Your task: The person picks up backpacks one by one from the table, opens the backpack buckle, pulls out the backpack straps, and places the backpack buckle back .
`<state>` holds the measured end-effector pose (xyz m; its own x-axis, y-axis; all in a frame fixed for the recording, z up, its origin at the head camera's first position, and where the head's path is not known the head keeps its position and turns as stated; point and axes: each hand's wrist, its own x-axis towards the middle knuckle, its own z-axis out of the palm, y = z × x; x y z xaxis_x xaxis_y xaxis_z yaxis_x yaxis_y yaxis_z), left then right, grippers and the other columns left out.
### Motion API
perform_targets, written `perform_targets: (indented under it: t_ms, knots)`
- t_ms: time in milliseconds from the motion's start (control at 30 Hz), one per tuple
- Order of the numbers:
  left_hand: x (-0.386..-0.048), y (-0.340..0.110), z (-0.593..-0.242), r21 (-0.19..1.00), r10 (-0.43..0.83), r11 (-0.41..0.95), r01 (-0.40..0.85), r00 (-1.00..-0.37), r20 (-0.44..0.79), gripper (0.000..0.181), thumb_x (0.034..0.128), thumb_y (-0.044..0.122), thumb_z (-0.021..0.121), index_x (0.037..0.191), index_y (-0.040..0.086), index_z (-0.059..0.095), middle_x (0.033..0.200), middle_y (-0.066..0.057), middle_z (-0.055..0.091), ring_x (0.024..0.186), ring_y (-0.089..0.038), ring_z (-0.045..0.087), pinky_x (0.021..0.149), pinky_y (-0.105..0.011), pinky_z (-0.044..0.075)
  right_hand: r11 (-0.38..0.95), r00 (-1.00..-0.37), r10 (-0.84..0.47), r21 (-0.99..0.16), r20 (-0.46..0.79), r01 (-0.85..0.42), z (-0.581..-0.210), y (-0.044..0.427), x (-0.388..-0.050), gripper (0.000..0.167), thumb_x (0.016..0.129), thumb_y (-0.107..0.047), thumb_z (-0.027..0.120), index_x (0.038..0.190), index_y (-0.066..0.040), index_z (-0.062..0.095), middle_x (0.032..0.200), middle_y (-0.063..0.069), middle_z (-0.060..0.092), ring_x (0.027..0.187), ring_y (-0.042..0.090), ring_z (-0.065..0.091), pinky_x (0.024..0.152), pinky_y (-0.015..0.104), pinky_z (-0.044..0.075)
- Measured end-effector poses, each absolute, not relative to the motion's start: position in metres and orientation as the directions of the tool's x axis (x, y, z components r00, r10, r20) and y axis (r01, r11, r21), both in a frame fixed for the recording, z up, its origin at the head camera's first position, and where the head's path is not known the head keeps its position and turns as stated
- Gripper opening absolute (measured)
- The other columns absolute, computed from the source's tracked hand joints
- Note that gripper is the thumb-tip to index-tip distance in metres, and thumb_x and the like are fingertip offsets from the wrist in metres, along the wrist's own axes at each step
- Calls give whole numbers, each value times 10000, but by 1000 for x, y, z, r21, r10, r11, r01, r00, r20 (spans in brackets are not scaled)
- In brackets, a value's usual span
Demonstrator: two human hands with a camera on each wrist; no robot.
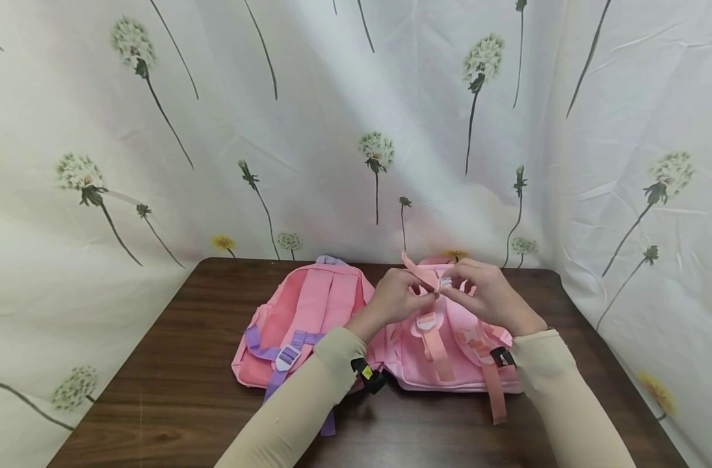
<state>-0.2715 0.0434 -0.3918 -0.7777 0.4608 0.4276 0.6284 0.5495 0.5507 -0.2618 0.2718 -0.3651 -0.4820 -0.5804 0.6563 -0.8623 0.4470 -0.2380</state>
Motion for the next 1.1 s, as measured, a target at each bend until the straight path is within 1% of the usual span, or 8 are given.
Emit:
perform_targets:
  t_ms: [167,300,433,533,667,867,1000,1100]
  knots:
    - [-273,43,-391,473,480,587,657,-753,450,100,933,276,789,1002,259,860,804,112,745,770,-47,604,585,-150,403,472,-516,-573,-258,636,-843,-363,273,-261,311,769,63,872,982,-134,759,849,-90,667,752,40,605,641,224,546]
    - [-273,42,-390,419,504,608,675,-735,452,100,944,292,777,1004,272,855,814,118,741,772,-75,607,582,-164,398,494,-562,-554,-301,614,-816,-364,274,-260,288,788,48,866,974,-145,761,844,-93,674,744,43,605,642,219,545]
    - [-273,42,-390,418,522,594,687,-725,450,105,955,286,776,1017,251,853,887,99,773,775,-86,606,590,-163,400,510,-592,-549,-325,591,-797,-364,275,-260,283,800,33,866,985,-151,756,861,-102,674,759,47,613,650,218,552]
    - [-273,42,-390,438,517,585,683,-730,447,104,953,282,782,1017,242,854,929,83,783,809,-93,638,599,-147,408,519,-602,-562,-325,568,-791,-364,275,-261,287,808,17,869,1002,-156,748,886,-107,675,785,45,626,658,241,575]
    - [-274,42,-392,455,508,577,678,-735,450,102,951,281,787,1018,242,854,880,94,764,791,-89,632,596,-144,401,516,-607,-581,-331,542,-790,-363,275,-261,289,822,8,864,1027,-164,755,905,-114,683,799,40,634,665,273,596]
    - [-273,40,-393,439,501,585,681,-730,465,103,947,295,786,1017,256,850,740,123,685,699,-19,539,557,-142,380,485,-573,-580,-320,579,-814,-367,273,-260,311,810,27,862,1038,-164,773,886,-106,692,761,46,622,665,199,558]
    - [-272,39,-394,412,502,590,694,-716,486,92,950,295,780,1003,261,846,791,138,717,707,-11,546,567,-141,383,493,-574,-552,-318,606,-810,-369,272,-260,300,808,35,856,1001,-179,773,837,-116,677,724,36,604,647,168,528]
    - [-273,39,-393,388,503,600,699,-707,497,97,958,299,771,1011,262,844,817,143,721,726,-15,556,579,-139,390,501,-579,-533,-322,617,-803,-369,271,-261,293,806,37,856,997,-171,777,834,-116,685,721,31,610,639,171,526]
